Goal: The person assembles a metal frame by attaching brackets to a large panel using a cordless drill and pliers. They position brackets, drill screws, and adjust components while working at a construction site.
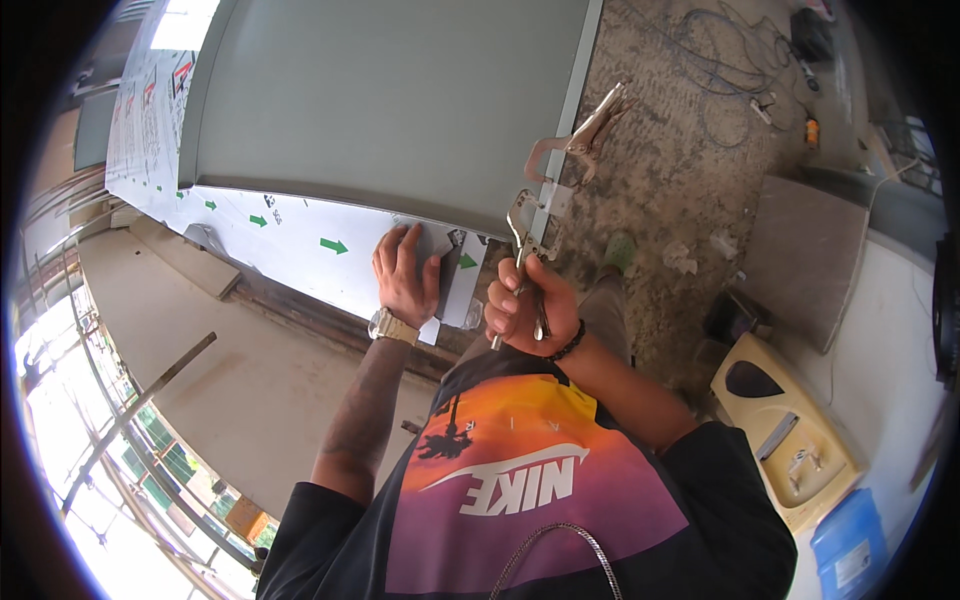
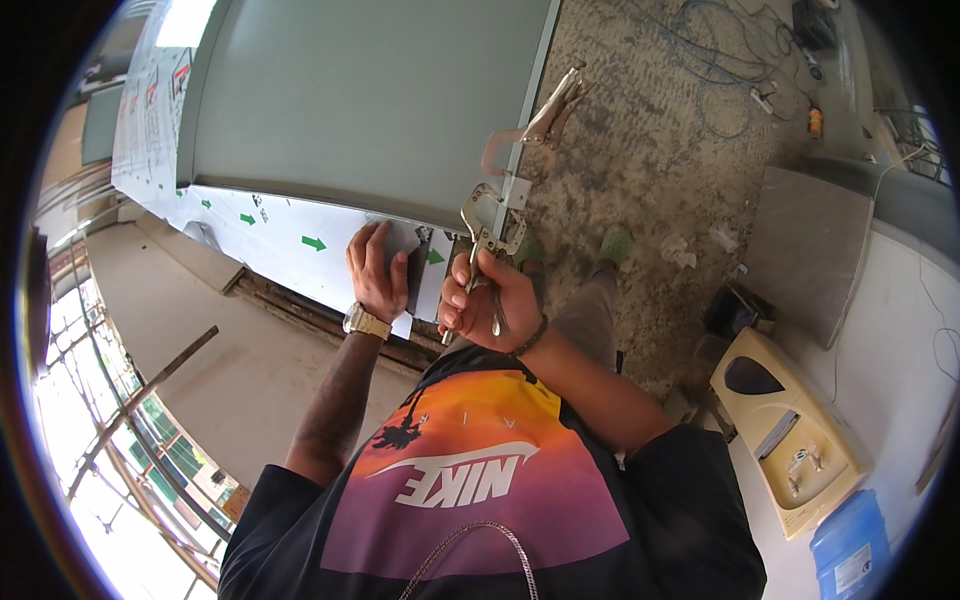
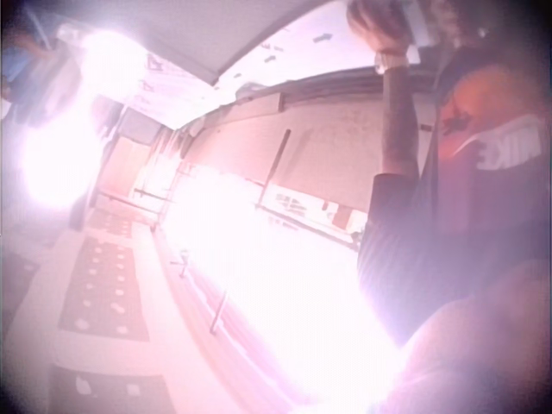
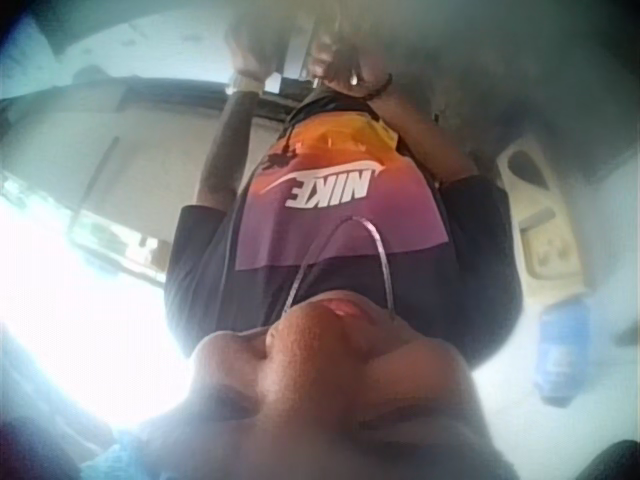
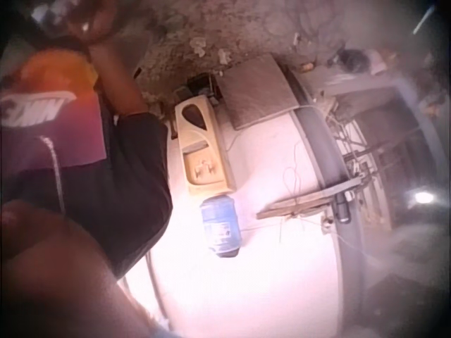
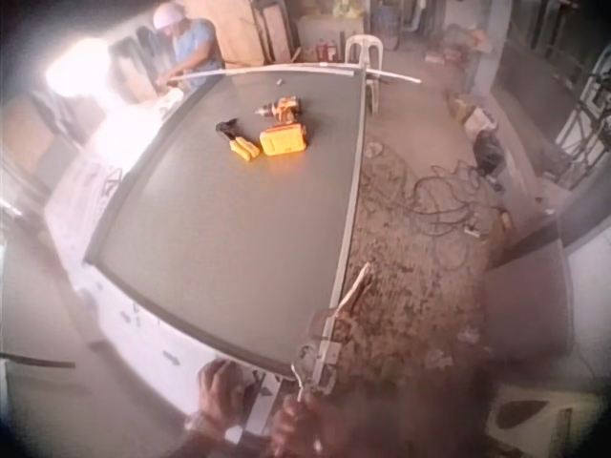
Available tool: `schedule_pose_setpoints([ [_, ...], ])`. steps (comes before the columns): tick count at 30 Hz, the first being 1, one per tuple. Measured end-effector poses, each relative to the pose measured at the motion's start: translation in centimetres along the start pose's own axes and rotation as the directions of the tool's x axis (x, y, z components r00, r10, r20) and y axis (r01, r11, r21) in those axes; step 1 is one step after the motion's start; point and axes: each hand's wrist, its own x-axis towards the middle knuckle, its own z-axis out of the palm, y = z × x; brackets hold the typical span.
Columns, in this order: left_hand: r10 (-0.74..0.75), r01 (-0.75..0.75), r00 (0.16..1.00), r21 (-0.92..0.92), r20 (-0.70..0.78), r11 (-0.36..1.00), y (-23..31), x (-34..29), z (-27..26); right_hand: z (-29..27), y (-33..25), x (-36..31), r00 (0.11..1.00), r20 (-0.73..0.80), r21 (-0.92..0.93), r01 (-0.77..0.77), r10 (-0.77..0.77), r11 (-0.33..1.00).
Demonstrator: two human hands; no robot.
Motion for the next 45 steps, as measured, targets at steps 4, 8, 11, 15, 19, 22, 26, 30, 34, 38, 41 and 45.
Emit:
schedule_pose_setpoints([
  [4, 0.005, -0.004, 1.0, 0.014, -0.004, 1.0, 0.0, 0.0, 0.0, -0.6, 0.1, 0.2, 0.999, 0.04, -0.022, 0.02, -0.019, 1.0],
  [8, -0.01, 0.01, 1.0, 0.022, 0.004, 1.0, 0.3, 0.0, -0.1, -0.8, 0.5, 0.2, 0.998, -0.046, -0.054, 0.031, -0.034, 0.998],
  [11, -0.008, 0.008, 1.0, 0.025, 0.006, 1.0, 0.1, 0.1, 0.1, -0.4, 0.6, 0.3, 0.994, -0.105, -0.069, 0.034, -0.041, 0.997],
  [15, 0.019, -0.018, 1.0, 0.037, -0.023, 0.999, 0.4, 0.4, 0.0, -0.6, 0.5, 0.2, 0.997, -0.064, -0.083, 0.028, -0.033, 0.996],
  [19, 0.012, -0.012, 1.0, 0.03, -0.021, 0.999, 0.4, 0.4, 0.0, -0.1, 0.7, 0.3, 0.994, -0.102, -0.125, 0.03, -0.043, 0.992],
  [22, 0.018, -0.017, 1.0, 0.035, -0.021, 0.999, 0.3, 0.3, 0.0, -0.5, 1.1, 0.2, 0.986, -0.147, -0.186, 0.044, -0.072, 0.982],
  [26, 0.008, -0.007, 1.0, 0.018, -0.019, 1.0, 0.5, 0.4, 0.0, -0.6, 1.3, 0.4, 0.977, -0.192, -0.212, 0.052, -0.093, 0.976],
  [30, 0.012, -0.011, 1.0, 0.025, -0.025, 1.0, 0.2, 0.3, 0.1, -0.7, 1.2, 0.4, 0.955, -0.275, -0.254, 0.036, -0.108, 0.966],
  [34, -0.001, 0.002, 1.0, 0.018, -0.027, 1.0, 0.4, 0.5, 0.1, 0.1, 1.5, 0.6, 0.921, -0.359, -0.335, 0.028, -0.155, 0.942],
  [38, 0.009, -0.008, 0.999, 0.022, -0.033, 1.0, 0.3, 0.5, 0.3, 0.8, 1.4, 0.5, 0.881, -0.439, -0.352, 0.01, -0.174, 0.936],
  [41, 0.011, -0.011, 1.0, 0.019, -0.026, 1.0, -0.1, 0.2, 0.5, 1.1, 0.9, 0.1, 0.858, -0.487, -0.381, -0.045, -0.16, 0.923],
  [45, -0.007, 0.007, 1.0, 0.015, -0.016, 1.0, 0.0, 0.2, 0.5, 1.2, 0.8, -0.2, 0.865, -0.482, -0.345, -0.041, -0.14, 0.938],
])
